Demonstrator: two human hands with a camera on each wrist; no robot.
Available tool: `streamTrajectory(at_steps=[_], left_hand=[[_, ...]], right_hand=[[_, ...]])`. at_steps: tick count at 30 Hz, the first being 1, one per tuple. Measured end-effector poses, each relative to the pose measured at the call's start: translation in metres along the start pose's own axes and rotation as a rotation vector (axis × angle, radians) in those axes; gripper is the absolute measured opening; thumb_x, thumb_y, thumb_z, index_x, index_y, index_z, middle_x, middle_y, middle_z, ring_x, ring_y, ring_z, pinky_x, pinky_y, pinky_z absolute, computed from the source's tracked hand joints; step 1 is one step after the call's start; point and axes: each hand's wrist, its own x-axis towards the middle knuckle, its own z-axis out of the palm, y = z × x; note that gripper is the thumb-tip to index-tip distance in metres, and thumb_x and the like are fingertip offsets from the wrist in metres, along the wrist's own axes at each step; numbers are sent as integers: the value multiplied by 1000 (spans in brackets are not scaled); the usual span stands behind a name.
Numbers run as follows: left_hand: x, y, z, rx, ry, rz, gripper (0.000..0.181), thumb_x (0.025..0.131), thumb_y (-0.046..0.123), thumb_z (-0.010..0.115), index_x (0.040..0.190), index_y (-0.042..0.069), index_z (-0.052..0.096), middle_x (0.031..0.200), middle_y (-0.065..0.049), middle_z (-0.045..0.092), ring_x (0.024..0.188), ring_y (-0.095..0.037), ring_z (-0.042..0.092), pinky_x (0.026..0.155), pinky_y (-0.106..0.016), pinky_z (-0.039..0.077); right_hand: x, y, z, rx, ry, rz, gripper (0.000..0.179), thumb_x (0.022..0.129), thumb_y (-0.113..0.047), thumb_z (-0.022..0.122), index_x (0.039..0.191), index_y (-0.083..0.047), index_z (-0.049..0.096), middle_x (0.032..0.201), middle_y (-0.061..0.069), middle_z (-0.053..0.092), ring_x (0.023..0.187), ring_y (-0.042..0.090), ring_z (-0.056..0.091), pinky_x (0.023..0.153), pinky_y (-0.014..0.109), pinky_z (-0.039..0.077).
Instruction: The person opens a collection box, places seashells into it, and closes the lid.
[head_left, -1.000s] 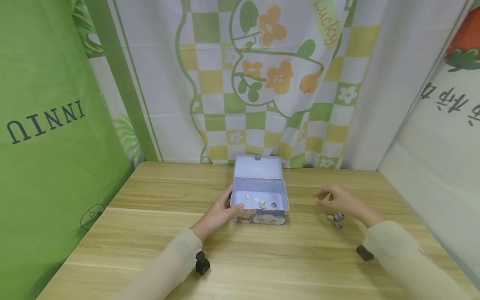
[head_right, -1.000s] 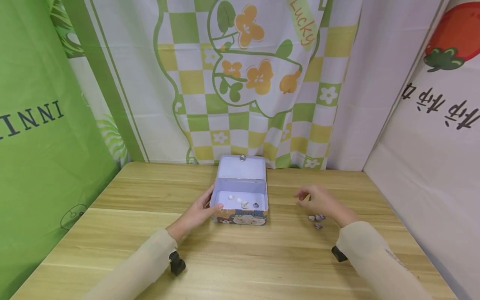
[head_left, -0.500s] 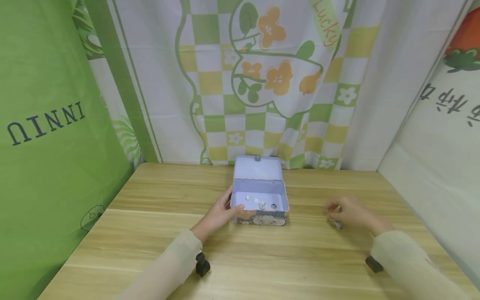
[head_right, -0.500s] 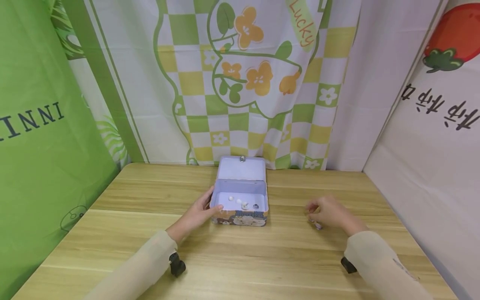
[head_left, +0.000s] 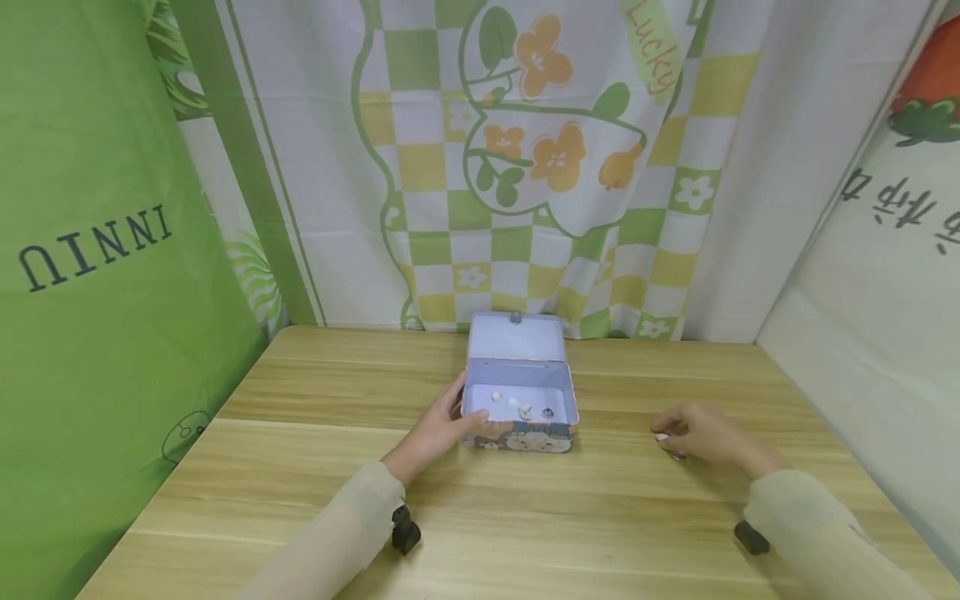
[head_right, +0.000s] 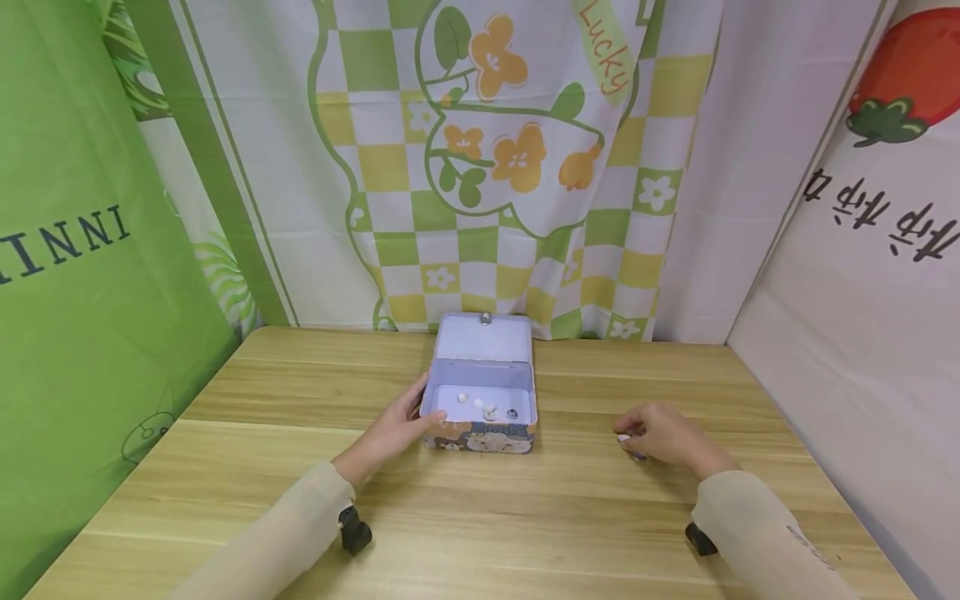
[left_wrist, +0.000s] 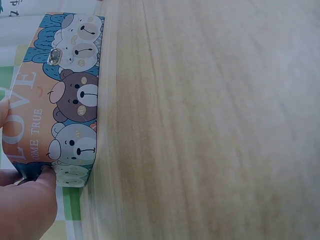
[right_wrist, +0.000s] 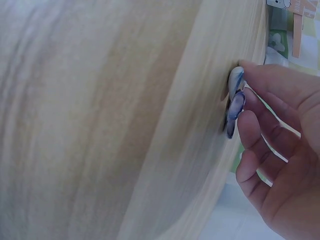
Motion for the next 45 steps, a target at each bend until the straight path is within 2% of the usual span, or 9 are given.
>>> streamTrajectory(at_steps=[4, 9, 13, 17, 23, 32, 37, 45], left_hand=[[1, -1, 0, 0, -3, 13, 87, 100, 26, 66, 162, 7, 8, 165, -19, 8, 148, -41, 17, 117, -50, 25], [0, -1, 0, 1, -1, -1, 87, 100, 27, 66, 162, 8, 8, 166, -17, 8, 148, -40, 19, 117, -49, 27], [-1, 0, 0, -6, 3, -9, 88, 99, 28, 67, 162, 8, 8, 166, -17, 8, 148, -41, 20, 116, -48, 28], [-1, 0, 0, -8, 9, -30, 89, 98, 30, 67, 162, 11, 8, 166, -15, 9, 148, -39, 20, 116, -46, 29], [-1, -2, 1, -7, 13, -26, 86, 100, 24, 65, 162, 10, 7, 166, -16, 8, 148, -40, 19, 117, -47, 27], [1, -4, 0, -2, 13, -10, 88, 99, 28, 66, 162, 9, 8, 166, -18, 9, 148, -41, 18, 117, -50, 26], [1, -7, -1, 0, 17, -7, 89, 98, 31, 67, 162, 12, 8, 166, -16, 10, 148, -40, 18, 118, -50, 25], [1, -3, 1, 9, 15, -3, 87, 99, 30, 66, 162, 10, 9, 166, -17, 10, 149, -39, 18, 118, -49, 24]], right_hand=[[0, 1, 1, -4, 12, 8, 19, 85, -13, 79, 102, -3, 76, 100, 9, 74, 95, 31, 67, 84, 54, 55], [-1, 3, 1, 16, 0, 31, 21, 86, -13, 79, 104, -2, 76, 99, 7, 73, 92, 27, 67, 83, 52, 56], [-1, 1, 0, 45, -11, 53, 25, 89, -15, 77, 108, 0, 74, 98, 5, 73, 88, 21, 67, 80, 47, 57], [-1, -5, -3, 61, -18, 67, 26, 91, -17, 74, 111, 0, 73, 96, 3, 72, 83, 17, 65, 75, 40, 56], [0, -14, -10, 63, -15, 95, 26, 94, -17, 71, 115, -3, 73, 96, 3, 70, 74, 15, 61, 61, 30, 53], [3, -29, -22, 66, 9, 63, 28, 96, -17, 69, 118, 1, 70, 99, 3, 68, 64, 20, 62, 52, 29, 50], [6, -37, -30, 23, 38, 22, 26, 96, -17, 69, 116, 0, 71, 98, 2, 68, 61, 17, 56, 50, 27, 48], [10, -48, -35, -35, 84, -12, 22, 95, -18, 70, 111, -4, 74, 102, 4, 68, 73, 14, 54, 58, 29, 49]])
